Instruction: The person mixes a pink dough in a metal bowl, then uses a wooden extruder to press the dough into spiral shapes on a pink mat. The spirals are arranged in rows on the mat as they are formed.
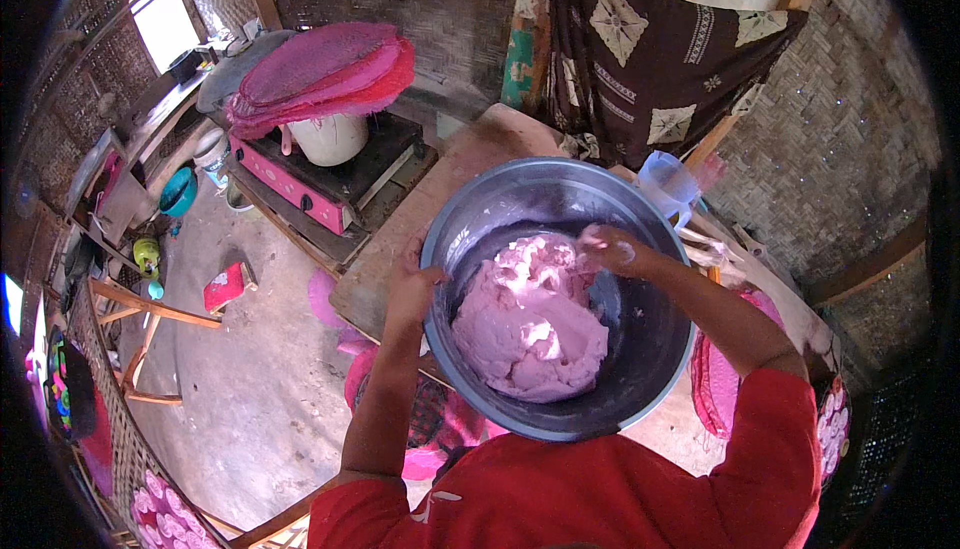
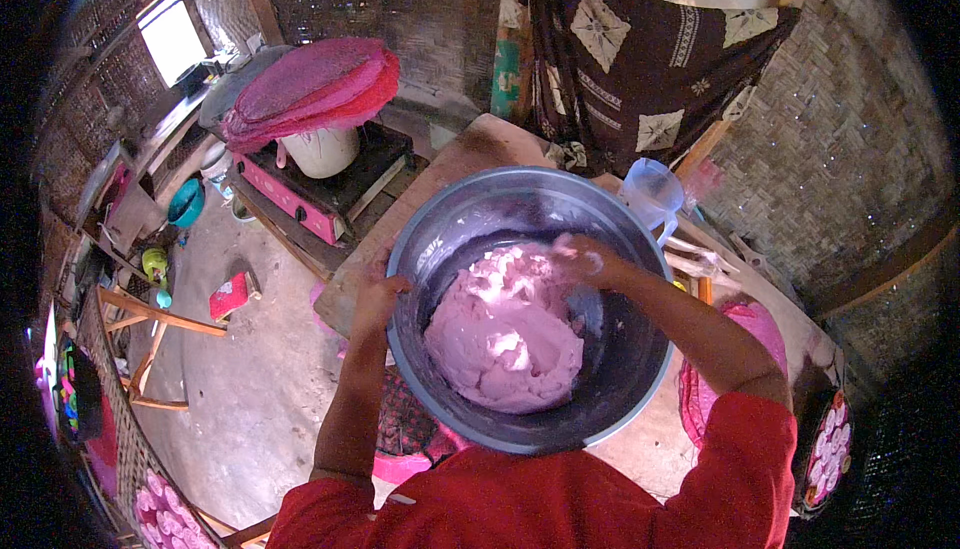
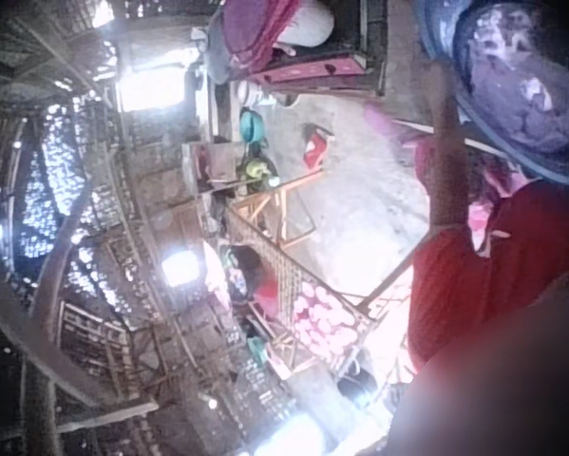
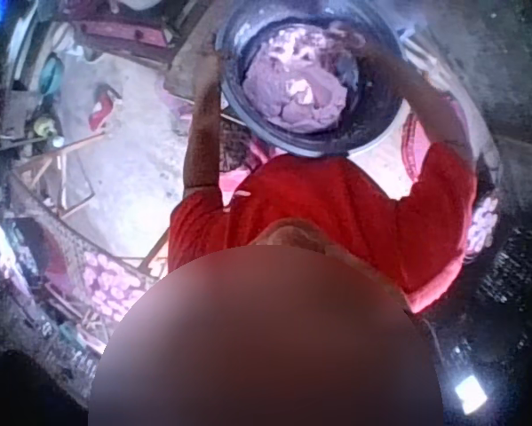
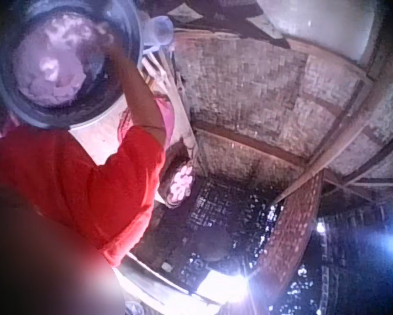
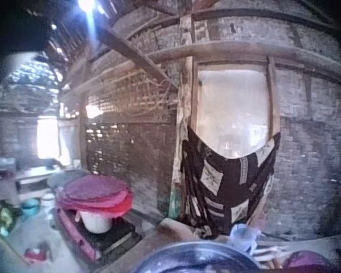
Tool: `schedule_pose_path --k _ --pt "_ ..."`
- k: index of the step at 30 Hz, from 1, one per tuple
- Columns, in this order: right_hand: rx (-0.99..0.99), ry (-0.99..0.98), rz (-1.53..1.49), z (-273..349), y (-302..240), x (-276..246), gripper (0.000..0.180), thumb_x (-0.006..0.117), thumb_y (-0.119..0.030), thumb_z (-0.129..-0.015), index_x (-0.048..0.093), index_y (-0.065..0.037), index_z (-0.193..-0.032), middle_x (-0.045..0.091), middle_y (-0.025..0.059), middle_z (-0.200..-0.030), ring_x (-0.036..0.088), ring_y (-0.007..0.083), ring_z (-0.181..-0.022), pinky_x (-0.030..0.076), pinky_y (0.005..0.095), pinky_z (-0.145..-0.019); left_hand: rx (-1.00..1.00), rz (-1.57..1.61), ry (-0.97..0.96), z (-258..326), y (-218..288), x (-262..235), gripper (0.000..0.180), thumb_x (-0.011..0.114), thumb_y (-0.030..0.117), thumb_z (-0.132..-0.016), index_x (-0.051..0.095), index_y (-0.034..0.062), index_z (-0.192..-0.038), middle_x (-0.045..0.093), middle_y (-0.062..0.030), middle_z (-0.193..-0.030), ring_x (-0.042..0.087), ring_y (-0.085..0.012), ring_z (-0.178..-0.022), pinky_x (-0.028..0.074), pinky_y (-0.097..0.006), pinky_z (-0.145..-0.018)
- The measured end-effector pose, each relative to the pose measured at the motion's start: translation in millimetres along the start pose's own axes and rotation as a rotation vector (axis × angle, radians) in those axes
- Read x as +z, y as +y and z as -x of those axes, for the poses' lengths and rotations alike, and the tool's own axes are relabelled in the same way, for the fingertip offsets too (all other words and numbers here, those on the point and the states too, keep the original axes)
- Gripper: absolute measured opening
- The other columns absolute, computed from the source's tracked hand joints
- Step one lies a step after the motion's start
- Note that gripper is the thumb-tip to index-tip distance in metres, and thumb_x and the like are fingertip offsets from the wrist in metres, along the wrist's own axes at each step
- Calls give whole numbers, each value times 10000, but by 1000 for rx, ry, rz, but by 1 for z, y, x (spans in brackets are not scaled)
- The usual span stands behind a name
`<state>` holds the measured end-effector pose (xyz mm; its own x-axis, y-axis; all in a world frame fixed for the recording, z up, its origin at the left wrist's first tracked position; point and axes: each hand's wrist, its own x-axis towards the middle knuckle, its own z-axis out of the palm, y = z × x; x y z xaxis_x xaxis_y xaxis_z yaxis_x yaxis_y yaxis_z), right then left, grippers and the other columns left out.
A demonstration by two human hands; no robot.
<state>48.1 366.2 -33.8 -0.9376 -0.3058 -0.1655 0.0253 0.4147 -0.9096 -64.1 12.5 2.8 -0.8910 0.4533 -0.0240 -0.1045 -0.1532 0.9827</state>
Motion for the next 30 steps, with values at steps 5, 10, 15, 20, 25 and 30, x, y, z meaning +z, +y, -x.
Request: schedule_pose_path --k 5,10,15,20,25,30 --pt "644 337 -584 -30 51 -1 562 526 -565 -919 603 -38 -1100 633 91 -1065 615 204 -918 492 383 -852 45 -139 58 -7 -14 -4 679 542 -8 -584 543 -12 -1263 618 -127 -1126 585 -228 -1043 440 -297 -907" --pt "510 161 -786 -73 19 29 628 525 -608 -892 588 -55 -1182 626 105 -1180 608 220 -1019 480 385 -924 156 -541 115 -18 -14 -10 599 578 80 -588 584 -32 -1176 625 -171 -1050 599 -259 -957 459 -327 -829" --pt "381 -112 -463 -64 -35 52 608 526 -590 -897 582 -66 -1199 625 105 -1171 601 198 -999 486 389 -887 -17 -344 52 -19 -8 -11 531 561 67 -601 590 -55 -1117 633 -163 -988 602 -251 -861 462 -332 -760" --pt "218 -292 149 4 -99 85 582 545 -472 -922 517 2 -1259 566 194 -1236 553 257 -1103 448 413 -929 141 -174 59 -11 -12 -6 597 533 -6 -588 564 -64 -1181 639 -118 -1036 599 -216 -886 463 -288 -770" --pt "43 -208 1039 67 -115 150 470 649 -523 -763 707 -91 -939 515 227 -1166 492 390 -1129 416 558 -916 13 -90 -44 -13 -6 0 757 514 -47 -555 493 -58 -1311 611 -123 -1183 600 -223 -1023 454 -260 -857" --pt "183 -88 960 11 -42 165 291 565 -152 -751 627 -120 -1034 586 179 -1096 553 360 -1066 496 506 -741 12 -87 51 -8 -7 6 788 495 -68 -548 482 -41 -1335 597 -137 -1232 579 -229 -1125 440 -263 -926"
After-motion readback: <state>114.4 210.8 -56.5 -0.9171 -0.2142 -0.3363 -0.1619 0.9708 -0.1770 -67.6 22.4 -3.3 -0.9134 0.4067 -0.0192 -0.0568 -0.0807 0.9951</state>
